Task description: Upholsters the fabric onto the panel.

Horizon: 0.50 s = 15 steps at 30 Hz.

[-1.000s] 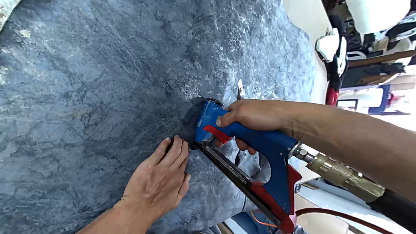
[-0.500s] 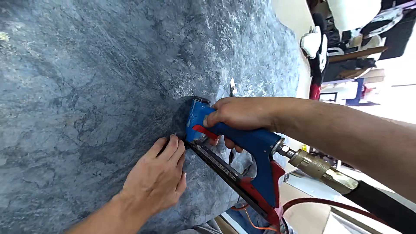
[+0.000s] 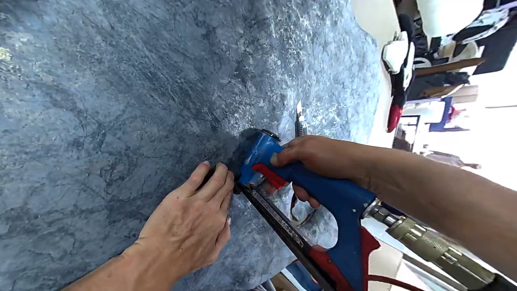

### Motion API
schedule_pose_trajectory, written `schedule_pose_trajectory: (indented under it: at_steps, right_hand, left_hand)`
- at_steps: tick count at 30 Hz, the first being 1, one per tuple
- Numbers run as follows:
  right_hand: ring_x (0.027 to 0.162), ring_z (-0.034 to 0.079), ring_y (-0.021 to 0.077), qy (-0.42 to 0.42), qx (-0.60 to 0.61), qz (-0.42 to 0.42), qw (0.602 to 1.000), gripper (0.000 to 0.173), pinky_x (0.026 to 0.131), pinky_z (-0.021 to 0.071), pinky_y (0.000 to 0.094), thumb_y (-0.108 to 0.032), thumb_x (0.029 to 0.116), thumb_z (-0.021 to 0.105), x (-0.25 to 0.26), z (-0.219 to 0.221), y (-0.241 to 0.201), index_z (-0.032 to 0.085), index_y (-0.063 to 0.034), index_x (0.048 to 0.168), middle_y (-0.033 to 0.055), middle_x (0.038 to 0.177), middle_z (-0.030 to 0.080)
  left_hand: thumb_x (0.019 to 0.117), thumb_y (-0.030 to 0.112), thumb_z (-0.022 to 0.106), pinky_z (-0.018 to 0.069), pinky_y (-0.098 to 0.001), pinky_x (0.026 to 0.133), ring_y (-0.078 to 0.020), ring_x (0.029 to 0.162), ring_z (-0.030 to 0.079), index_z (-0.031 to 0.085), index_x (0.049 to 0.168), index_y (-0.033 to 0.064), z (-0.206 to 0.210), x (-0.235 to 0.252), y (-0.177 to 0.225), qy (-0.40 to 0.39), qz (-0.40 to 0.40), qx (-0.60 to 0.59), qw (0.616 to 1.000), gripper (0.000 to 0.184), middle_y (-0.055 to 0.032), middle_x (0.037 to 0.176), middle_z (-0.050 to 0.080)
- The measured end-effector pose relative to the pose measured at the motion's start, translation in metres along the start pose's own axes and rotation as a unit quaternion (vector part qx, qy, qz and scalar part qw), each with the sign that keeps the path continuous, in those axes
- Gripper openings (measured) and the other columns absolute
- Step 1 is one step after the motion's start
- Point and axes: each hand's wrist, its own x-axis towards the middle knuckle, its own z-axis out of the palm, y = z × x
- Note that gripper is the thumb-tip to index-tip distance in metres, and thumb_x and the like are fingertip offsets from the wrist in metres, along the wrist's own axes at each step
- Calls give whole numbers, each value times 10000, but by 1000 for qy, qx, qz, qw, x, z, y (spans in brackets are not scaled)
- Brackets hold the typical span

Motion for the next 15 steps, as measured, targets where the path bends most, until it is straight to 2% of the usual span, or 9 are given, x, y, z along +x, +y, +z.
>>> schedule_pose_trajectory:
  at_steps: [4, 7, 12, 15]
  right_hand:
    - [490, 658, 217, -10, -2, 8, 1000, 297, 435, 568, 334, -284, 1115, 382, 2, -1, -3, 574, -57, 1117, 166, 893, 738]
    - [448, 624, 188, 11, 8, 11, 1000, 300, 403, 554, 328, -306, 1108, 400, 4, 6, -1, 562, -53, 1104, 138, 800, 699]
    - [502, 664, 218, 3, 15, 1, 1000, 308, 445, 569, 339, -300, 1115, 383, -3, 2, 4, 575, -59, 1114, 158, 897, 741]
    - [487, 656, 221, 18, 79, 15, 997, 301, 430, 562, 332, -300, 1110, 392, -4, 5, 12, 582, -69, 1134, 162, 866, 734]
  left_hand:
    - [988, 472, 315, 303, -564, 1181, -306, 1385, 518, 727, 1216, 95, -1, 3, 0, -3, 0, -3, 1000, 603, -119, 1396, 632]
    - [972, 484, 341, 309, -563, 1174, -304, 1378, 524, 736, 1190, 101, 0, 2, -1, 5, -2, -8, 1000, 592, -112, 1377, 645]
    - [978, 493, 357, 351, -534, 1171, -327, 1385, 521, 734, 1164, 85, 1, 1, -2, 56, -20, 10, 998, 586, -151, 1373, 640]
    - [964, 496, 359, 350, -535, 1161, -320, 1390, 509, 737, 1142, 85, 1, 1, 1, 47, -27, 15, 998, 587, -149, 1391, 625]
